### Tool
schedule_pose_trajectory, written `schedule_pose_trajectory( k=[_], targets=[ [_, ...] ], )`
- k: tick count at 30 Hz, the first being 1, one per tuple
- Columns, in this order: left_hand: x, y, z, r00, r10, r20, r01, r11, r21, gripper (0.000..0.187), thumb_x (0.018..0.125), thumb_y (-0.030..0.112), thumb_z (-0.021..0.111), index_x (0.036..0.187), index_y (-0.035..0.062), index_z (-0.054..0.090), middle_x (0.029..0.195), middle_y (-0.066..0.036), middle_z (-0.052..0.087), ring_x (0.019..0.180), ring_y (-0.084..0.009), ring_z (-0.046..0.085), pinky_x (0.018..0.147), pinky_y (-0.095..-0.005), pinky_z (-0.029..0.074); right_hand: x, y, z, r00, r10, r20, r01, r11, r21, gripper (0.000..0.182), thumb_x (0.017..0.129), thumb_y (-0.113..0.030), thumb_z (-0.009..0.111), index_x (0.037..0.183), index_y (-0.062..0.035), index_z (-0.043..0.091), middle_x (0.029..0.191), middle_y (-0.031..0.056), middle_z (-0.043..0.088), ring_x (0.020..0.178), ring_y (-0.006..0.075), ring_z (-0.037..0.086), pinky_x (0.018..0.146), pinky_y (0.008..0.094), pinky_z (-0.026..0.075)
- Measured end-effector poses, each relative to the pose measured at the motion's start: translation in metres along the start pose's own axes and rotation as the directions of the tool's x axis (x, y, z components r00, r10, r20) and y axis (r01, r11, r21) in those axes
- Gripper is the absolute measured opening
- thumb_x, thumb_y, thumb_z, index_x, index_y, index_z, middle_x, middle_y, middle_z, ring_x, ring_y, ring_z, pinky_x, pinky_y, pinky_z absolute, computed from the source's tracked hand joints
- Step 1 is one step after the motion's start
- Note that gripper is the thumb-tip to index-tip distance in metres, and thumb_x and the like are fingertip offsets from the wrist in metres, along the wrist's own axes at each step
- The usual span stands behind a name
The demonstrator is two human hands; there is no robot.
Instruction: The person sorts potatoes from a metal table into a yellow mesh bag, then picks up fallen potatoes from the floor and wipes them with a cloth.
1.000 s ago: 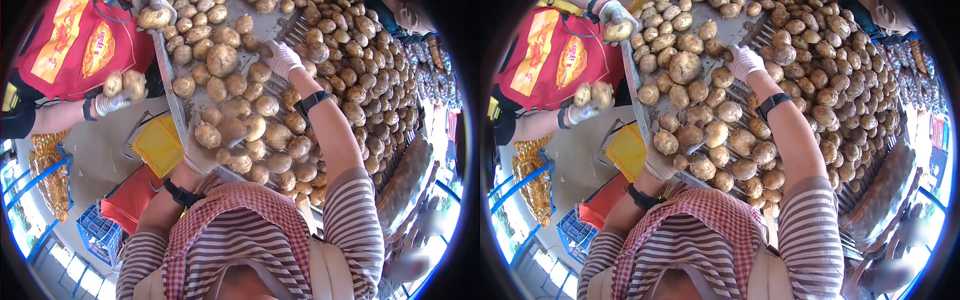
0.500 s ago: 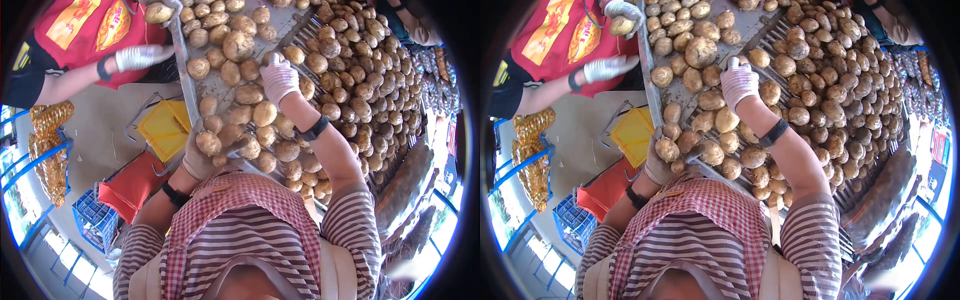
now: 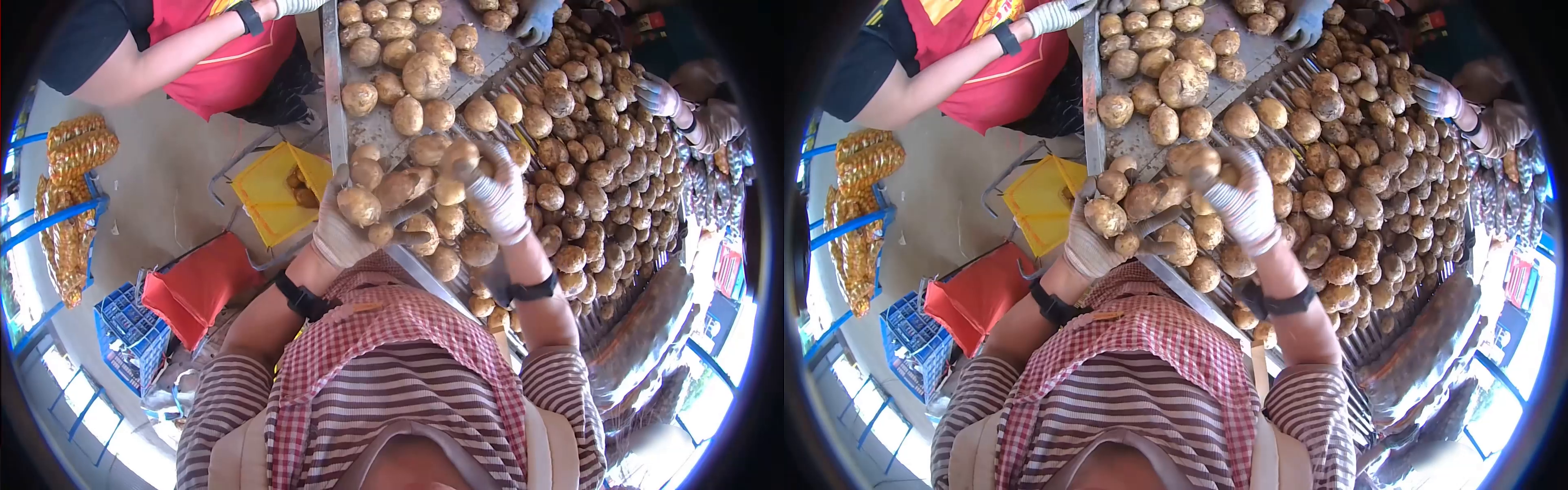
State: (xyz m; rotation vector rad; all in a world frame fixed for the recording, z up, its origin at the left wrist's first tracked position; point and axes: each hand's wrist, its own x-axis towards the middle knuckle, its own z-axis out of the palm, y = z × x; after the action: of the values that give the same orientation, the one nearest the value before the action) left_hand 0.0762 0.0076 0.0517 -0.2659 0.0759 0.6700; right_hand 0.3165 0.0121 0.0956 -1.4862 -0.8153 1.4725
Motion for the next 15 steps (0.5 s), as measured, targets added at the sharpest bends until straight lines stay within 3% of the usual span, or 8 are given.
schedule_pose_trajectory(
  k=[2,4,7,8,9,10,11,15],
  targets=[
    [0.007,-0.004,-0.007,0.999,-0.008,0.049,0.008,1.000,0.002,0.069,0.100,0.061,0.048,0.153,0.0175,0.040,0.154,-0.020,0.043,0.144,-0.0456,0.037,0.111,-0.0713,0.037,-0.018,0.033,0.023,0.933,-0.355,0.061,0.351,0.859,-0.373,0.063,0.070,-0.034,0.090,0.120,-0.0029,0.066,0.116,0.0145,0.060,0.100,0.0256,0.061,0.086,0.0418,0.052],
    [0.014,-0.010,-0.026,0.995,-0.046,0.084,0.068,0.957,-0.282,0.071,0.099,0.060,0.050,0.152,0.0127,0.042,0.153,-0.019,0.045,0.142,-0.0374,0.044,0.115,-0.0600,0.040,-0.034,0.023,0.051,0.755,-0.616,0.224,0.568,0.443,-0.693,0.068,0.069,-0.032,0.090,0.124,-0.0039,0.063,0.123,0.0168,0.059,0.103,0.0259,0.060,0.086,0.0428,0.051],
    [0.008,-0.018,-0.026,1.000,-0.017,-0.007,0.015,0.981,-0.194,0.075,0.097,0.061,0.053,0.151,0.0094,0.042,0.152,-0.018,0.047,0.139,-0.0327,0.049,0.116,-0.0525,0.041,-0.039,0.013,0.055,0.667,-0.638,0.385,0.671,0.291,-0.682,0.067,0.078,-0.036,0.086,0.131,-0.0049,0.059,0.127,0.0149,0.057,0.104,0.0220,0.060,0.084,0.0378,0.052],
    [0.005,-0.020,-0.025,0.998,0.005,-0.060,-0.016,0.983,-0.185,0.077,0.096,0.062,0.054,0.151,0.0096,0.041,0.151,-0.018,0.047,0.139,-0.0333,0.049,0.116,-0.0532,0.041,-0.041,0.015,0.050,0.662,-0.640,0.389,0.681,0.297,-0.670,0.067,0.078,-0.036,0.086,0.131,-0.0049,0.059,0.127,0.0149,0.057,0.104,0.0220,0.060,0.084,0.0378,0.052],
    [-0.002,-0.026,-0.010,0.982,0.014,-0.187,-0.024,0.998,-0.053,0.078,0.095,0.064,0.053,0.150,0.0097,0.041,0.143,-0.016,0.053,0.127,-0.0349,0.057,0.105,-0.0546,0.051,-0.043,0.016,0.040,0.850,-0.447,0.279,0.518,0.807,-0.283,0.062,0.085,-0.037,0.080,0.134,-0.0055,0.057,0.128,0.0127,0.057,0.105,0.0196,0.059,0.084,0.0345,0.052],
    [-0.003,-0.026,-0.010,0.981,0.022,-0.195,-0.031,0.998,-0.047,0.078,0.095,0.064,0.053,0.150,0.0097,0.041,0.143,-0.016,0.053,0.127,-0.0349,0.057,0.105,-0.0546,0.051,-0.044,0.018,0.029,0.935,-0.168,0.312,0.107,0.973,0.204,0.057,0.093,-0.039,0.074,0.137,-0.0062,0.055,0.130,0.0105,0.056,0.107,0.0171,0.058,0.083,0.0313,0.052],
    [-0.002,-0.027,-0.011,0.996,0.022,-0.088,-0.024,0.999,-0.026,0.080,0.095,0.064,0.053,0.151,0.0091,0.040,0.145,-0.017,0.051,0.129,-0.0366,0.055,0.106,-0.0579,0.049,-0.035,0.019,0.021,0.927,-0.256,0.275,0.217,0.963,0.162,0.049,0.104,-0.039,0.059,0.141,-0.0069,0.051,0.134,0.0076,0.054,0.111,0.0128,0.057,0.084,0.0263,0.051],
    [-0.003,-0.026,-0.020,0.995,-0.020,0.101,0.035,0.989,-0.146,0.085,0.093,0.062,0.058,0.154,0.0067,0.035,0.151,-0.019,0.045,0.135,-0.0444,0.049,0.107,-0.0707,0.041,-0.025,0.030,-0.005,0.902,-0.361,0.238,0.389,0.917,-0.086,0.048,0.105,-0.034,0.057,0.143,-0.0051,0.050,0.130,0.0113,0.059,0.114,0.0214,0.059,0.089,0.0382,0.053]
  ],
)
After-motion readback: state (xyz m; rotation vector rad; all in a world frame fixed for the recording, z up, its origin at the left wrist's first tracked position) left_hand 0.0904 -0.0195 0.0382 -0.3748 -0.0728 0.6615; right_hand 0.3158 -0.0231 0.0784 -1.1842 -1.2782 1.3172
